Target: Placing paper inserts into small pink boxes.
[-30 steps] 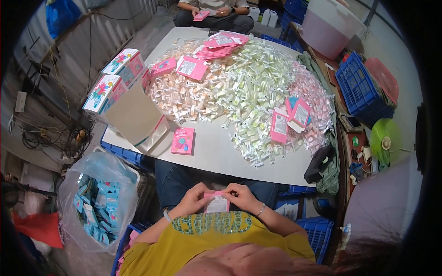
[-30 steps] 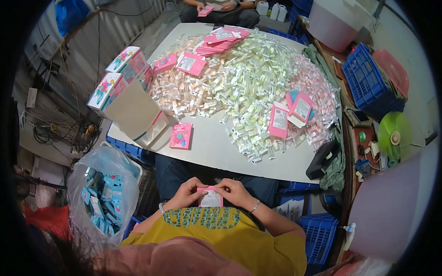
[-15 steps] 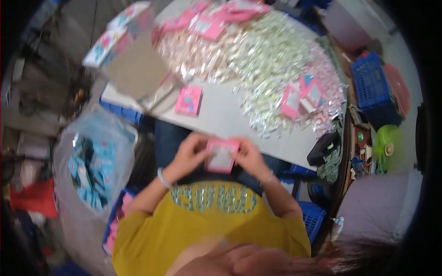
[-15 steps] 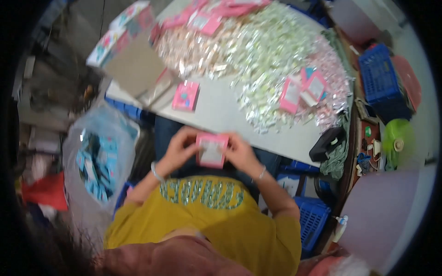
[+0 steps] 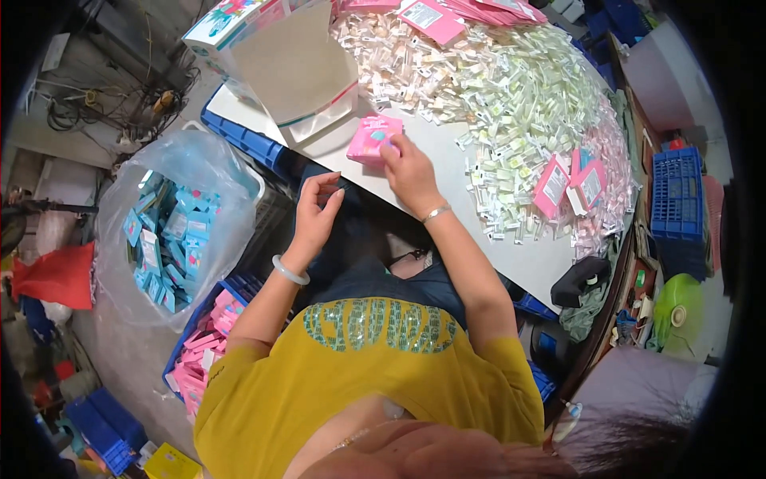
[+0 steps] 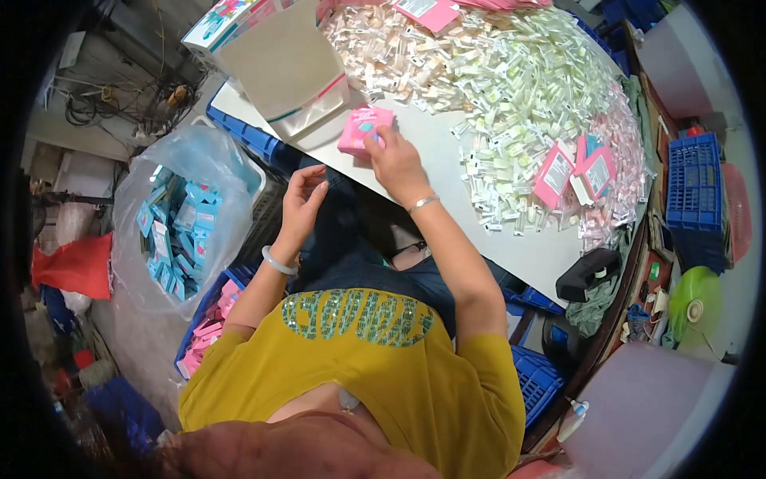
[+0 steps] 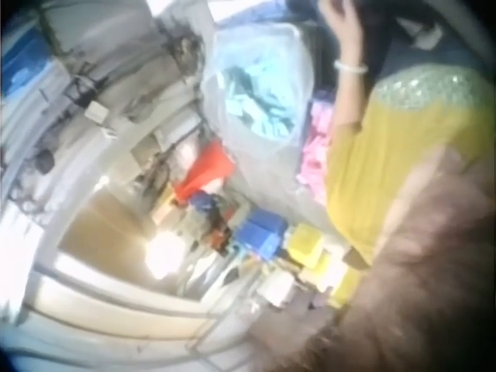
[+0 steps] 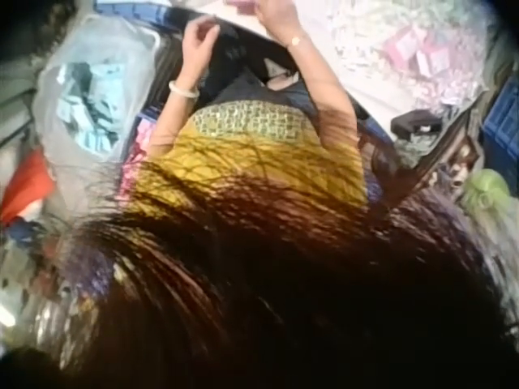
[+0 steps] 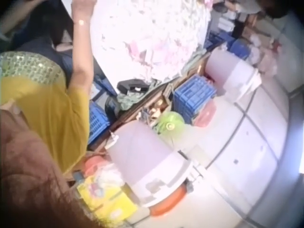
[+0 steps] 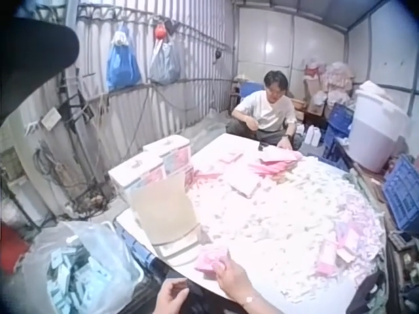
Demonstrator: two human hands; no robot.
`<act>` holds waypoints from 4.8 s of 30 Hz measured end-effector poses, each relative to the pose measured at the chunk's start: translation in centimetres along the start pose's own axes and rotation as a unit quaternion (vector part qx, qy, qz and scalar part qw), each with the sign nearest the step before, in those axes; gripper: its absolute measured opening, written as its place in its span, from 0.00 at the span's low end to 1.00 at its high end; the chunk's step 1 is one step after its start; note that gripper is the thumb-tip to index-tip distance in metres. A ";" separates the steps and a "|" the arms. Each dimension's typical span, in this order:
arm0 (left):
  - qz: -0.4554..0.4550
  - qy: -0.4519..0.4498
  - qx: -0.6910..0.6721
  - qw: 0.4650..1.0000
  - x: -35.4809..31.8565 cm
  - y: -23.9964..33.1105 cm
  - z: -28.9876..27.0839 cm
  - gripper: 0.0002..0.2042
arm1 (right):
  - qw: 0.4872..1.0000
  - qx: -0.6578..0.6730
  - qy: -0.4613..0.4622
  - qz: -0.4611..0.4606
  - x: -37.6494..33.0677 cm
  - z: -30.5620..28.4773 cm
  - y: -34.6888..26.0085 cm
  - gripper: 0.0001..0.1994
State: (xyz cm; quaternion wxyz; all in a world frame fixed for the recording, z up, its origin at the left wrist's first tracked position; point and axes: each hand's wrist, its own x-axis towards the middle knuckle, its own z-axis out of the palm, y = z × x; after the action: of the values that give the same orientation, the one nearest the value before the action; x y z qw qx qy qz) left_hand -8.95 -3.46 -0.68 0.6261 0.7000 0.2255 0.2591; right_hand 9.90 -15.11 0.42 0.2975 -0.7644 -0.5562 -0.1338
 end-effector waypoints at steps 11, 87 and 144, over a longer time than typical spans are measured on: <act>-0.030 -0.008 -0.031 0.999 -0.9 -3.8 -0.5 0.17 | 0.917 0.218 -0.011 0.335 -2.4 2.4 0.0 0.27; 0.002 -0.634 -0.532 0.561 -8.6 20.2 20.4 0.30 | 0.966 -0.136 0.131 0.176 -12.4 -16.6 7.3 0.41; 0.154 0.328 0.070 0.929 3.7 29.3 -32.8 0.33 | 0.990 -0.051 0.015 0.127 -12.3 -1.9 3.8 0.35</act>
State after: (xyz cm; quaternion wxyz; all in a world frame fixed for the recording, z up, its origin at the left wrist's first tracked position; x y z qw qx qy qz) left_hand -27.49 20.48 31.43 0.4193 0.6438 0.3256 0.5511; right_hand 9.40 -26.53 -5.78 0.2809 -0.8409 -0.4425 -0.1346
